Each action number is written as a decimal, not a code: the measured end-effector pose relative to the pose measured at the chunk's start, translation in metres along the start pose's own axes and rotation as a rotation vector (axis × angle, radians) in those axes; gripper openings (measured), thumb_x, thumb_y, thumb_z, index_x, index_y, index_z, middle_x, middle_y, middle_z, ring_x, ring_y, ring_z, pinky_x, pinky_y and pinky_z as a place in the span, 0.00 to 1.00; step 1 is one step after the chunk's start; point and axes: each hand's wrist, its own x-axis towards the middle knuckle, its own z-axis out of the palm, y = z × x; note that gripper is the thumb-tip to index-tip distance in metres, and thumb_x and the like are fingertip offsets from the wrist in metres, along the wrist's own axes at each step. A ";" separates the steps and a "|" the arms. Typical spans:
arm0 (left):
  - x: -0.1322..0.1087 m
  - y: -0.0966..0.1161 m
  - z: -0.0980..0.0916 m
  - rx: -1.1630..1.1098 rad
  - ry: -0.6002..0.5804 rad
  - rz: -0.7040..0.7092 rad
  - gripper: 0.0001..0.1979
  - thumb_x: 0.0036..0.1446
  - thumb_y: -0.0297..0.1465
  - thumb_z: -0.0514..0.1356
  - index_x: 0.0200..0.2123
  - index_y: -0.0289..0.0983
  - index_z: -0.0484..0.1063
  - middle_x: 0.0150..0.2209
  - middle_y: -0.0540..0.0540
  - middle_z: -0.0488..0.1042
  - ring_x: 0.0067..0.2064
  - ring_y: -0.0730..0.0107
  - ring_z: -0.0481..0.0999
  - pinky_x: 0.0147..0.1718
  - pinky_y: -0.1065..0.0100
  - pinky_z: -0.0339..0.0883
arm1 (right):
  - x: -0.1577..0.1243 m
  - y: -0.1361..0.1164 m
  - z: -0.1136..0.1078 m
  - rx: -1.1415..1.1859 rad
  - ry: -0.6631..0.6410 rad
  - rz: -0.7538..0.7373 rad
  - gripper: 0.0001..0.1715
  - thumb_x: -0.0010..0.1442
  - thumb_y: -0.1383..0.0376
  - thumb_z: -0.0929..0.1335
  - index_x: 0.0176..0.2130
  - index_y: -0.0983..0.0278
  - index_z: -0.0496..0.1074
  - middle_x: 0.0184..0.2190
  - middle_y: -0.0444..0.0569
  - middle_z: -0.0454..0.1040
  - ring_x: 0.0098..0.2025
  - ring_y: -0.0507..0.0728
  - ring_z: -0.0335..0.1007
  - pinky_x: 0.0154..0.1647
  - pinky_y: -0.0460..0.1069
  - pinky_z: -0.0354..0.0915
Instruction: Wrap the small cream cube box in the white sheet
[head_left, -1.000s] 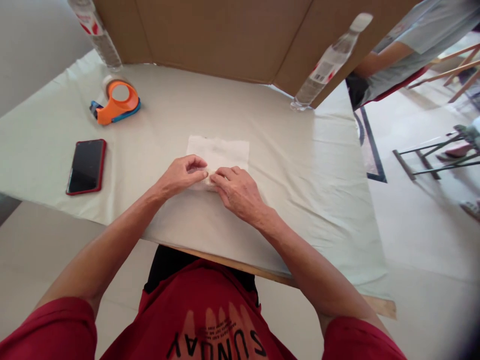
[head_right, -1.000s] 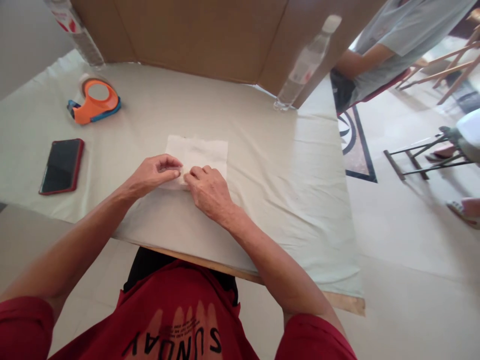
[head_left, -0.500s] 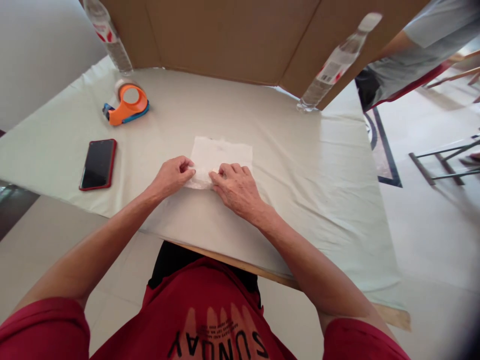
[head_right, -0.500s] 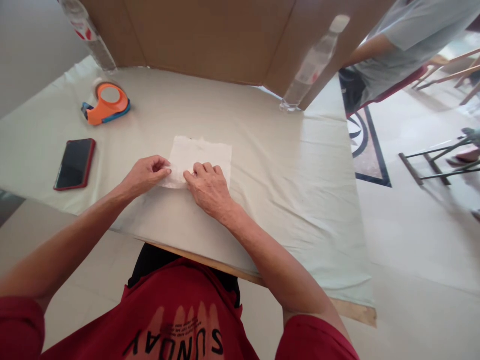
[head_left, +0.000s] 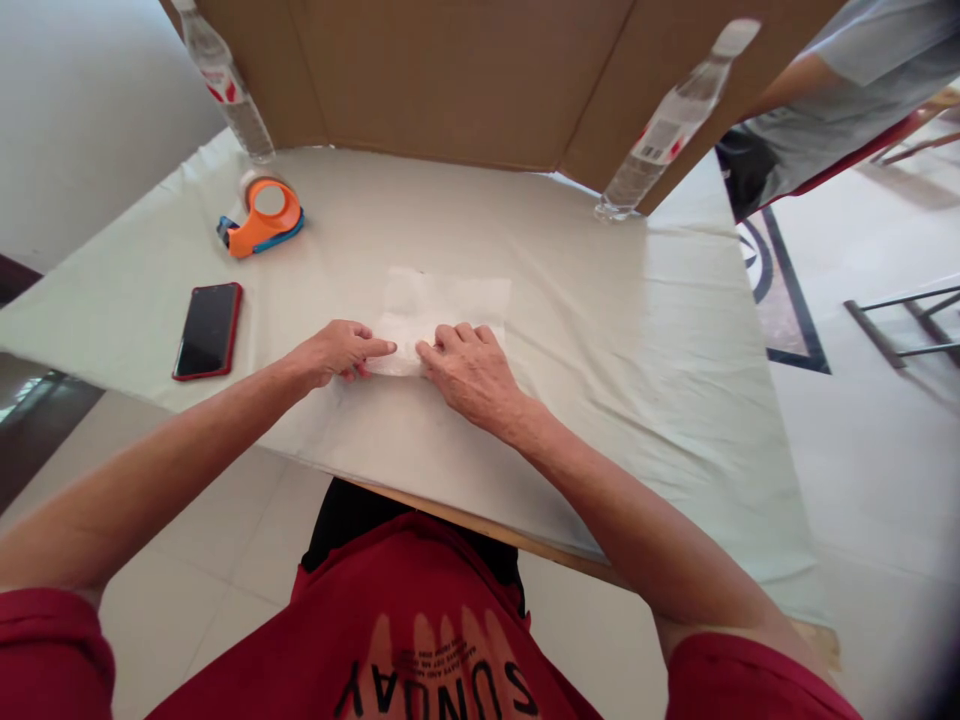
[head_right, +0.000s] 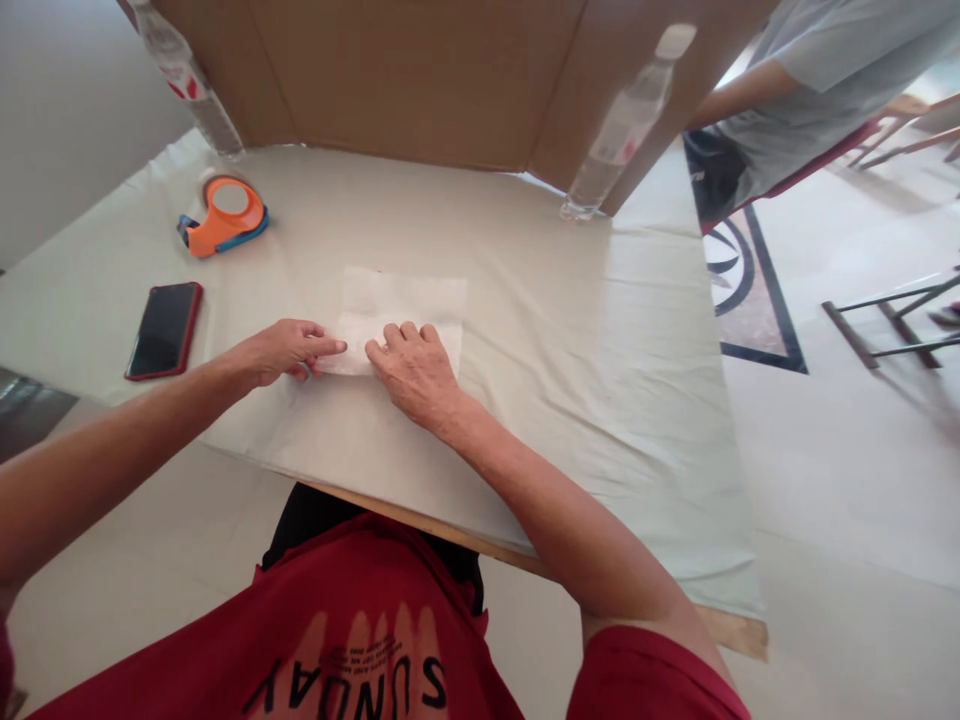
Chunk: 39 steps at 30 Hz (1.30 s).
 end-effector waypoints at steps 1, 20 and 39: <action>0.001 0.000 0.002 -0.023 -0.009 0.000 0.13 0.51 0.35 0.70 0.26 0.37 0.69 0.19 0.52 0.67 0.22 0.73 0.69 0.20 0.72 0.56 | 0.000 0.001 0.000 -0.003 -0.002 -0.005 0.14 0.68 0.71 0.61 0.47 0.63 0.73 0.43 0.56 0.74 0.41 0.62 0.60 0.39 0.55 0.45; 0.006 0.018 0.027 0.027 -0.007 0.005 0.10 0.46 0.28 0.66 0.22 0.38 0.66 0.20 0.52 0.67 0.21 0.73 0.65 0.18 0.71 0.54 | 0.001 0.003 0.001 0.047 -0.005 -0.005 0.12 0.68 0.70 0.62 0.46 0.62 0.74 0.43 0.57 0.73 0.42 0.61 0.58 0.38 0.55 0.44; -0.006 0.027 0.041 -0.294 0.010 0.075 0.06 0.45 0.27 0.62 0.29 0.37 0.68 0.26 0.50 0.72 0.29 0.70 0.73 0.25 0.70 0.67 | 0.001 0.003 0.003 0.111 0.021 0.000 0.14 0.65 0.73 0.63 0.48 0.64 0.72 0.45 0.57 0.74 0.44 0.63 0.61 0.40 0.55 0.48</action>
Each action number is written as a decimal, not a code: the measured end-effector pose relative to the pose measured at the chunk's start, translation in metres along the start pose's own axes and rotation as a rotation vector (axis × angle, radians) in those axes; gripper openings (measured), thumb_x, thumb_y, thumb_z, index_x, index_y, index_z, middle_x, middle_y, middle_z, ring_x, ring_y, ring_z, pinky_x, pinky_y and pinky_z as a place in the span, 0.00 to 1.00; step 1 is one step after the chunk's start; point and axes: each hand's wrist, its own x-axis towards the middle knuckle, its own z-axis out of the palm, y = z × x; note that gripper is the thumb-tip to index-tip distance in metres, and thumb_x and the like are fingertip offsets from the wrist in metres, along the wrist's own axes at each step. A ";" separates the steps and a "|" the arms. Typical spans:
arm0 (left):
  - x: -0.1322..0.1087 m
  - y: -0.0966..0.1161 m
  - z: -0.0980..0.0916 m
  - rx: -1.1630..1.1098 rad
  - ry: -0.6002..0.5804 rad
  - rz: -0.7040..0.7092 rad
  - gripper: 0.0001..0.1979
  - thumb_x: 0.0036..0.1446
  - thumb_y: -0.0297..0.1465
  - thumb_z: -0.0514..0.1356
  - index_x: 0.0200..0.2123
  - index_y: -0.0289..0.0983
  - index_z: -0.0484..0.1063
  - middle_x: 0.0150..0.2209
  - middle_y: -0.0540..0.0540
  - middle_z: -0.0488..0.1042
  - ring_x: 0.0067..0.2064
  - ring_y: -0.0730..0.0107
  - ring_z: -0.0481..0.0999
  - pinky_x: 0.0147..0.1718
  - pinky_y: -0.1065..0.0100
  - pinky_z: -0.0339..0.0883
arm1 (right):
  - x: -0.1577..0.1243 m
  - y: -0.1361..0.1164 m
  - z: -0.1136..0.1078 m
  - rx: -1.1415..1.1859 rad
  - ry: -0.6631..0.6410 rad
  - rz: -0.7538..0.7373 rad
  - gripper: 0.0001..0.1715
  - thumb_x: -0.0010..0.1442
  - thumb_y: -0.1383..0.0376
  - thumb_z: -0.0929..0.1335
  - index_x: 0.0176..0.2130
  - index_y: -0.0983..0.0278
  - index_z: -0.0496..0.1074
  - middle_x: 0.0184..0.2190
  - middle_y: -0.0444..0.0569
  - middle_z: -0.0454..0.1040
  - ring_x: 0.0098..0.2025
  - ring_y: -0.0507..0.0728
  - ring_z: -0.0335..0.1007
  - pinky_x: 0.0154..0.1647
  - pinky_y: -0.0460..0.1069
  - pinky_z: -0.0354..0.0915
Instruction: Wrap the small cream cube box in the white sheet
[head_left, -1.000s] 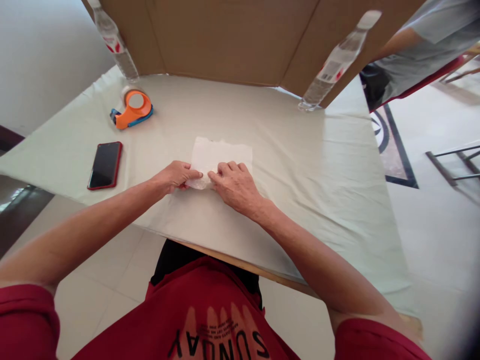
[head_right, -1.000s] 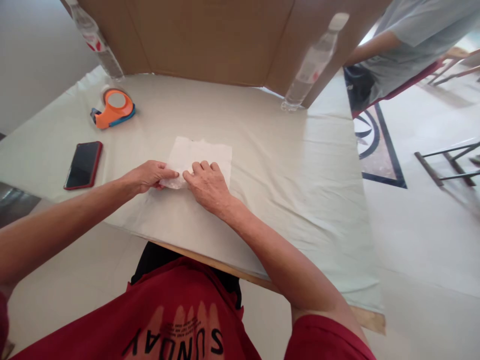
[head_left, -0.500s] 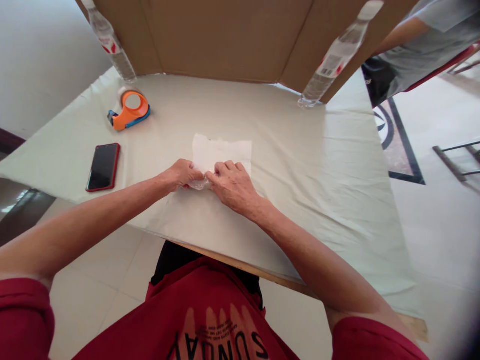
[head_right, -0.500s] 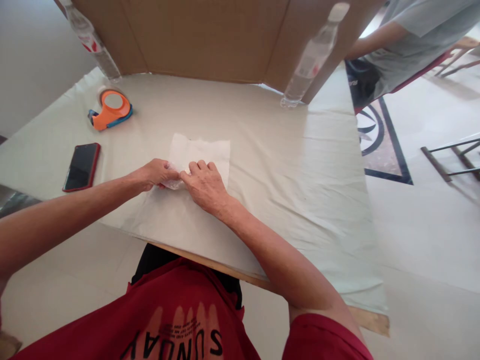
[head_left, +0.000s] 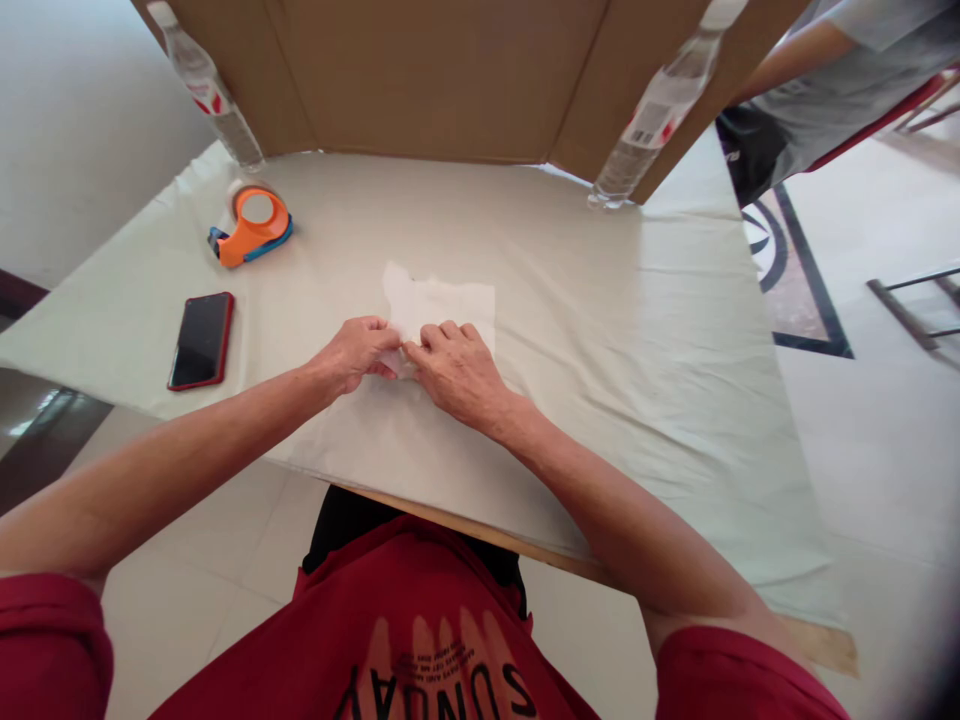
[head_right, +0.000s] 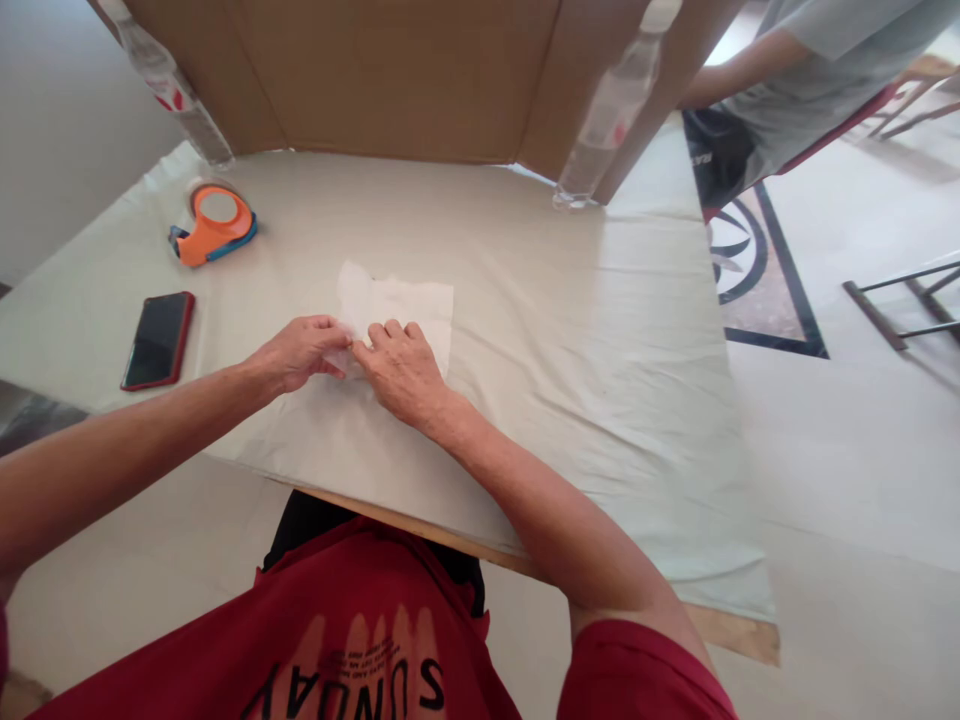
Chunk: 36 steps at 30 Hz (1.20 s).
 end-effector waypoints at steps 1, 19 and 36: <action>0.000 0.001 0.001 -0.022 -0.006 0.006 0.06 0.45 0.27 0.62 0.29 0.37 0.68 0.26 0.50 0.72 0.29 0.71 0.73 0.25 0.70 0.67 | 0.000 0.000 -0.001 0.002 -0.001 0.003 0.14 0.65 0.73 0.63 0.49 0.65 0.72 0.45 0.57 0.74 0.44 0.63 0.62 0.40 0.55 0.48; -0.010 -0.001 0.006 0.458 -0.087 0.409 0.12 0.51 0.27 0.58 0.36 0.36 0.80 0.28 0.50 0.74 0.30 0.71 0.70 0.32 0.69 0.66 | -0.015 0.011 -0.010 0.417 0.035 0.117 0.16 0.58 0.71 0.65 0.48 0.66 0.70 0.46 0.57 0.78 0.48 0.63 0.69 0.50 0.55 0.60; 0.012 -0.042 0.009 0.814 0.076 1.107 0.13 0.63 0.26 0.53 0.41 0.36 0.78 0.43 0.40 0.79 0.46 0.59 0.74 0.47 0.60 0.69 | -0.061 0.056 -0.016 0.649 -0.027 0.745 0.21 0.58 0.55 0.69 0.48 0.63 0.73 0.45 0.54 0.80 0.35 0.58 0.75 0.43 0.55 0.69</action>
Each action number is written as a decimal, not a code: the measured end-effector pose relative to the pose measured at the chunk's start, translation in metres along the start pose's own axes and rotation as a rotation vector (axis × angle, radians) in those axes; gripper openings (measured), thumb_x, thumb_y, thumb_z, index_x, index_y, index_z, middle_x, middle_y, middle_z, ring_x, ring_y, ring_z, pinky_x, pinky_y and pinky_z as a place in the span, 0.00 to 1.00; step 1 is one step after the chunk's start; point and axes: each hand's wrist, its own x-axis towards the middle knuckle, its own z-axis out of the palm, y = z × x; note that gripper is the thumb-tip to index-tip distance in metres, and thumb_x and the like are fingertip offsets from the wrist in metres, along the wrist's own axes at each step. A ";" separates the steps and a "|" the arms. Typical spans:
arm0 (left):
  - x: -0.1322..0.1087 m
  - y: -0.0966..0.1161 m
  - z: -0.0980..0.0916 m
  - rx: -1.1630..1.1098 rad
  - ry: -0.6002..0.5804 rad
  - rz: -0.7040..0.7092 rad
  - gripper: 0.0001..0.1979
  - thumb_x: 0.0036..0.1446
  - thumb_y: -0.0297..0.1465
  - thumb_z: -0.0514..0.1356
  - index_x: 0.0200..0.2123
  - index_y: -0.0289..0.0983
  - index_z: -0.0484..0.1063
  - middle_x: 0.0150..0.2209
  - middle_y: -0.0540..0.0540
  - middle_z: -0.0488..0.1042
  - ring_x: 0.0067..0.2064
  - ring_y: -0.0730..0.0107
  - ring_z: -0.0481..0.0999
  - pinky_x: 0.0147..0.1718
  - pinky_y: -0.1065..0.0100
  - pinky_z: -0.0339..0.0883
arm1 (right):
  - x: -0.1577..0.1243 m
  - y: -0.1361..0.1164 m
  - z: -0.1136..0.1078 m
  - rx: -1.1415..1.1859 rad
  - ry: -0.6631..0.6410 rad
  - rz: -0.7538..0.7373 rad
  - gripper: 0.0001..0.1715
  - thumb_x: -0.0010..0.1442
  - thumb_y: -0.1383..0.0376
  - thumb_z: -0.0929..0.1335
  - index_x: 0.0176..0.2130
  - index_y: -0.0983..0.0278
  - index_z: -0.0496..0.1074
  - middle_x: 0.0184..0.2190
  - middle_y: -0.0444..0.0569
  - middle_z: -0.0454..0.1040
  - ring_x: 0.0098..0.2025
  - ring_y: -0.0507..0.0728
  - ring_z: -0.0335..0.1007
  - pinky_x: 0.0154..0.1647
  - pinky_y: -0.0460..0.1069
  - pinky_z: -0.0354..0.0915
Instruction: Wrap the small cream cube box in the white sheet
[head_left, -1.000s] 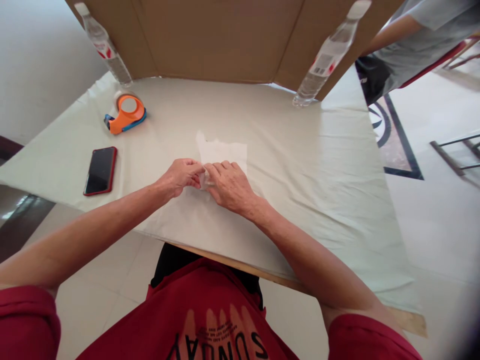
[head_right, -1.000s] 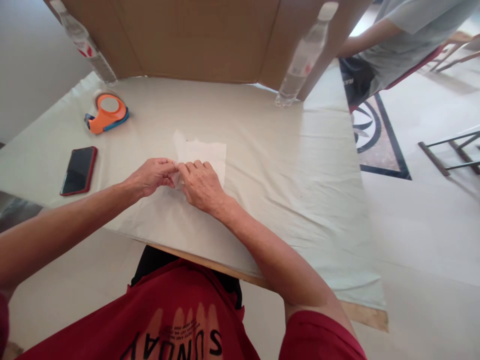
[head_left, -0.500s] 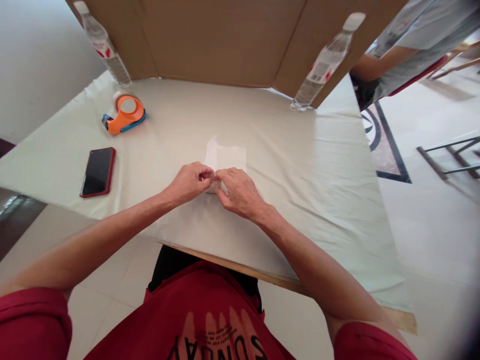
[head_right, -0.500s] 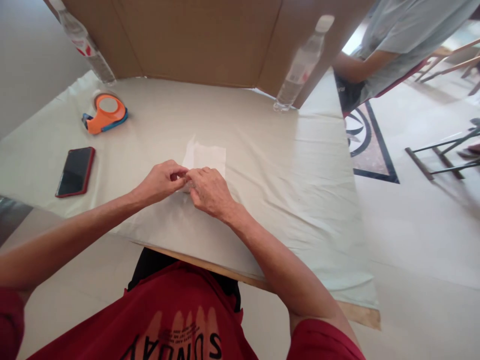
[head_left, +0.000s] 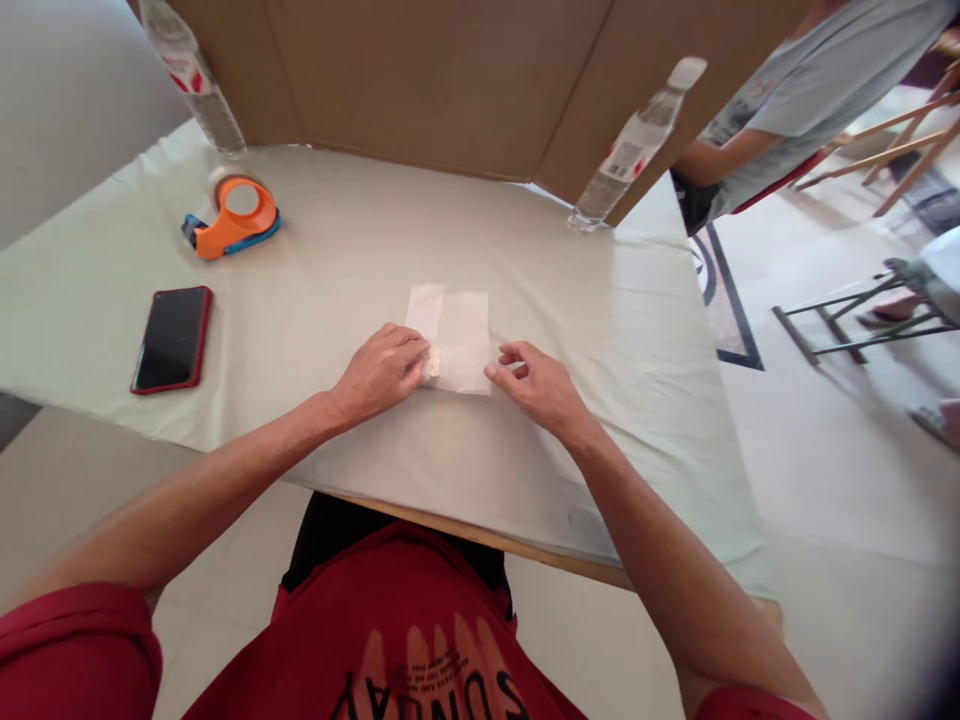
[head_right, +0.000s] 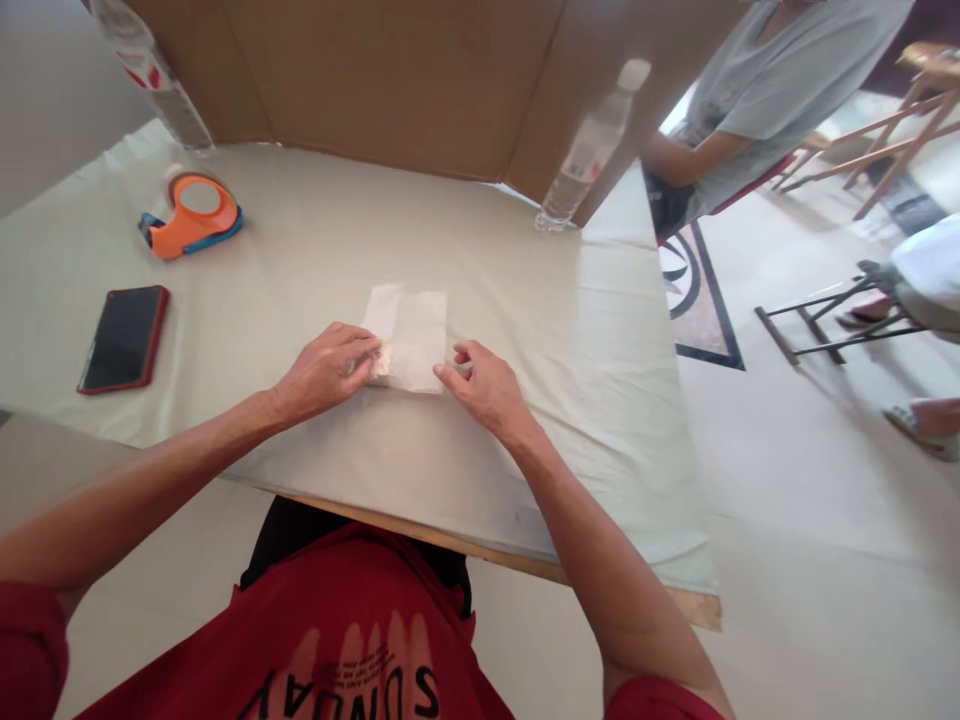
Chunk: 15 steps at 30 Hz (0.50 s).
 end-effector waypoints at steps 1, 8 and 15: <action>-0.001 0.000 0.001 0.001 0.004 0.005 0.14 0.64 0.26 0.52 0.42 0.36 0.78 0.44 0.39 0.80 0.46 0.58 0.74 0.48 0.59 0.68 | -0.001 0.001 0.001 0.004 -0.020 0.039 0.25 0.58 0.53 0.69 0.50 0.64 0.73 0.44 0.54 0.80 0.36 0.58 0.75 0.43 0.55 0.69; -0.003 0.000 0.004 0.054 0.021 0.016 0.13 0.65 0.28 0.53 0.42 0.35 0.78 0.45 0.37 0.80 0.46 0.55 0.73 0.48 0.56 0.66 | 0.016 -0.007 0.019 0.097 -0.030 0.121 0.41 0.59 0.50 0.68 0.63 0.68 0.62 0.43 0.56 0.79 0.36 0.61 0.76 0.39 0.55 0.71; -0.002 -0.001 0.002 0.080 -0.001 0.049 0.13 0.66 0.28 0.53 0.42 0.35 0.79 0.45 0.38 0.81 0.44 0.55 0.72 0.46 0.56 0.63 | 0.020 0.002 0.009 -0.011 0.010 0.174 0.40 0.59 0.48 0.68 0.61 0.69 0.66 0.46 0.60 0.78 0.39 0.62 0.76 0.39 0.55 0.70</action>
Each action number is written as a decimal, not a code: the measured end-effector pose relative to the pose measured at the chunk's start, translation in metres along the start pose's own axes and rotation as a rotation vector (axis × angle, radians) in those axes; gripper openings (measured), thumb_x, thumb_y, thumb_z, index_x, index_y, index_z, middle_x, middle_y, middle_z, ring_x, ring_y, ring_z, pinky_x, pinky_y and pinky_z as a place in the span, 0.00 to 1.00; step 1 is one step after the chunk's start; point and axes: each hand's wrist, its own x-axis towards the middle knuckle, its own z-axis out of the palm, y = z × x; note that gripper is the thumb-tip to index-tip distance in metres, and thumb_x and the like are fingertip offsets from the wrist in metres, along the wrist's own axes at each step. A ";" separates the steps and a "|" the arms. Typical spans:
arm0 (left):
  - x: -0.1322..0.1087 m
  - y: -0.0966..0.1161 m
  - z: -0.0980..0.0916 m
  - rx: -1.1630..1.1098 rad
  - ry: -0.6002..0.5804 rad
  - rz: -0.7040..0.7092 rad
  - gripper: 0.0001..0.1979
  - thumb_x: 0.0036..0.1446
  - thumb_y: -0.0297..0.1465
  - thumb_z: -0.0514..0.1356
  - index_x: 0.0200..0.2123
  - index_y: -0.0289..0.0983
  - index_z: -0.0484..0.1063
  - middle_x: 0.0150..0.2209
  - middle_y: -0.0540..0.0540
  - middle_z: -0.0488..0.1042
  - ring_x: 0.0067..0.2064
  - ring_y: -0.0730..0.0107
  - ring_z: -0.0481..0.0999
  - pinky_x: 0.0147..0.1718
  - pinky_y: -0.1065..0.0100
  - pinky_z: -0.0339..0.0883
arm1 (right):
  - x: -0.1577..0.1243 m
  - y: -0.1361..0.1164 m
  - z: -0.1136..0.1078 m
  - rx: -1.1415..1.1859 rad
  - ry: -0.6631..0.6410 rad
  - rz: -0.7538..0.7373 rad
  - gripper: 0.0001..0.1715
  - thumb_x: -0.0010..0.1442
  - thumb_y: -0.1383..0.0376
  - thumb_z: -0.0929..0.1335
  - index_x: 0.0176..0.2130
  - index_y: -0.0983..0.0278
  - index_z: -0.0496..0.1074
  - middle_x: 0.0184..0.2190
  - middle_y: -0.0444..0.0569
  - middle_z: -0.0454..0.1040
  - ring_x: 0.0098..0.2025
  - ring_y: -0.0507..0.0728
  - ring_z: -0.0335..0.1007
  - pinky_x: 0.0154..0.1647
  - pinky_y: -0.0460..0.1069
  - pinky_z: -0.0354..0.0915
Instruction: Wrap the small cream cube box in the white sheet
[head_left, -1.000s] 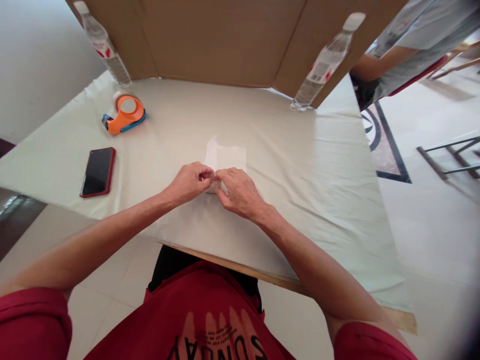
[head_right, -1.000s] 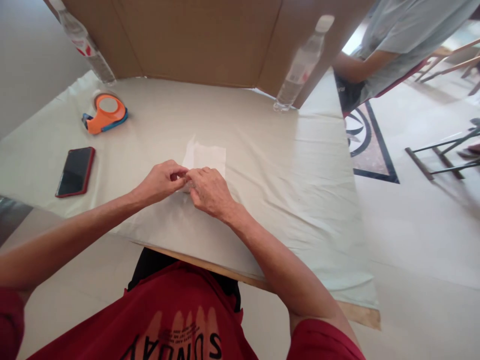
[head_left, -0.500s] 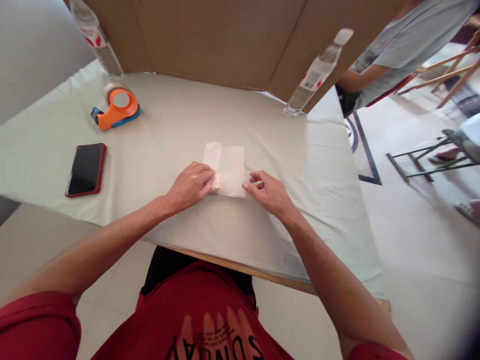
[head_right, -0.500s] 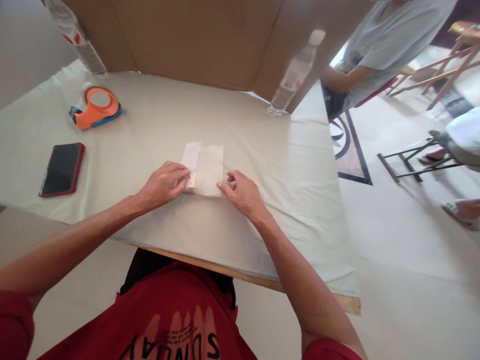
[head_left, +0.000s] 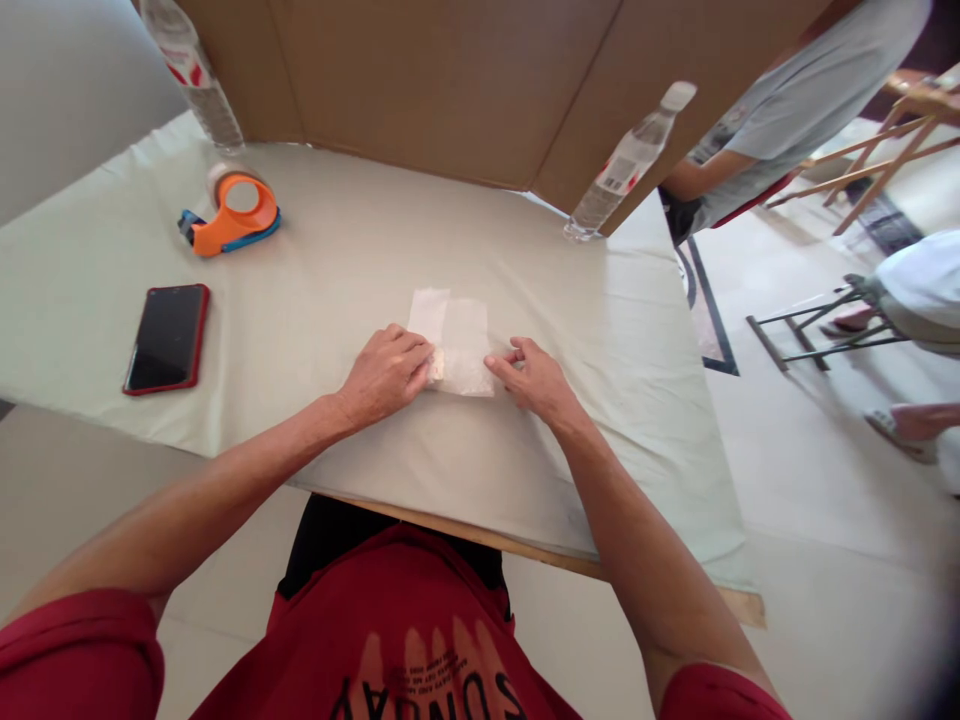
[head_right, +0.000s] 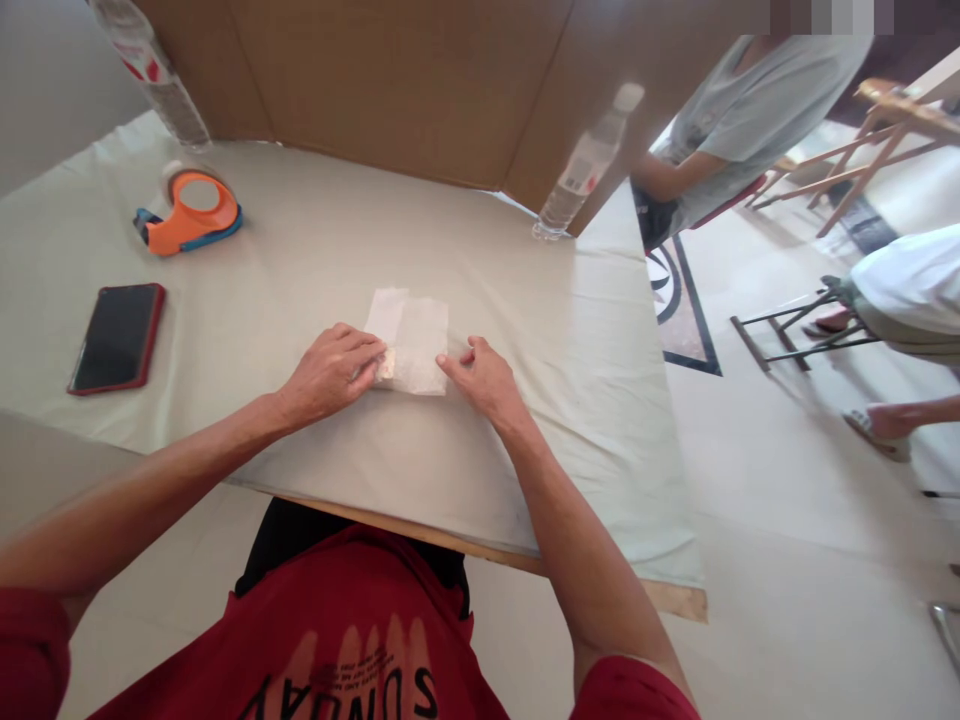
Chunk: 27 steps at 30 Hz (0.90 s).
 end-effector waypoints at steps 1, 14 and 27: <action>0.000 0.000 0.000 -0.004 -0.002 0.003 0.13 0.65 0.28 0.53 0.42 0.34 0.79 0.45 0.38 0.81 0.44 0.55 0.72 0.46 0.56 0.63 | -0.001 -0.002 0.000 0.006 -0.024 0.012 0.40 0.59 0.49 0.69 0.61 0.70 0.66 0.44 0.59 0.78 0.38 0.62 0.76 0.37 0.54 0.70; 0.002 -0.003 -0.004 0.056 -0.070 0.034 0.13 0.66 0.28 0.53 0.43 0.34 0.78 0.45 0.40 0.81 0.44 0.55 0.70 0.42 0.57 0.63 | -0.006 -0.016 0.006 0.304 -0.176 0.107 0.17 0.59 0.60 0.69 0.46 0.68 0.70 0.15 0.36 0.63 0.16 0.49 0.55 0.16 0.46 0.52; 0.004 -0.001 -0.008 0.116 -0.063 -0.009 0.14 0.65 0.30 0.55 0.43 0.37 0.81 0.44 0.36 0.75 0.43 0.55 0.67 0.41 0.58 0.61 | 0.002 -0.020 0.019 0.417 -0.105 -0.036 0.14 0.49 0.56 0.70 0.23 0.61 0.64 0.19 0.39 0.62 0.21 0.49 0.57 0.20 0.46 0.56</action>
